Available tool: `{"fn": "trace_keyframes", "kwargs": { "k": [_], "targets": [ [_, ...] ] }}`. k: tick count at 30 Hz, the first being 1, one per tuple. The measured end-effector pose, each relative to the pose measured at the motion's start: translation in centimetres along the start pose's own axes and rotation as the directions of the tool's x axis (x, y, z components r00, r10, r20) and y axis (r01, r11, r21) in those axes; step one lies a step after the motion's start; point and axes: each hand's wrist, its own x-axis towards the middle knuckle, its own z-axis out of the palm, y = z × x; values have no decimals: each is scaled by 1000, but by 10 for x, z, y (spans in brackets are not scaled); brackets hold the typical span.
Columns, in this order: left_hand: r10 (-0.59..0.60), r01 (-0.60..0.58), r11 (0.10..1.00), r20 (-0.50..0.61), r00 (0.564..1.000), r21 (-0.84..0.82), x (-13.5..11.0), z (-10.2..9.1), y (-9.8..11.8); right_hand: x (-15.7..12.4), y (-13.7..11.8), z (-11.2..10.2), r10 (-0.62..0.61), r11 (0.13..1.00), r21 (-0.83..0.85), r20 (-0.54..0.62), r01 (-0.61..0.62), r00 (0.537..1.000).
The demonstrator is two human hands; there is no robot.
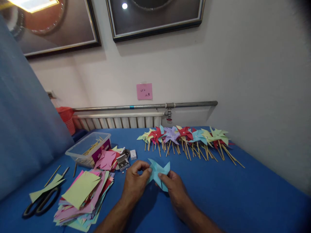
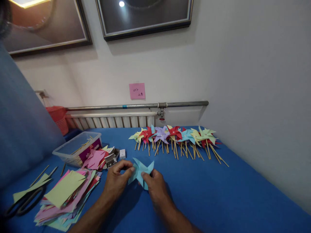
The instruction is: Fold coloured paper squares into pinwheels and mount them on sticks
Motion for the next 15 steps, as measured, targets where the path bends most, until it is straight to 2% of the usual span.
{"fn": "trace_keyframes", "kwargs": {
  "k": [3,7,10,15],
  "targets": [
    [220,-230,962,80,972,148,-3,-1,1,-3,-3,1,-18,1000,22,9,18,1000],
    [448,-484,820,183,875,306,-6,-1,-2,-5,-6,2,-37,999,40,21,36,999],
    [514,-565,730,236,825,385,-8,0,-5,-5,-7,3,-28,998,62,41,25,999],
    [556,-625,647,290,779,437,-7,-2,-6,-5,-7,3,-28,998,55,53,25,998]
  ]
}}
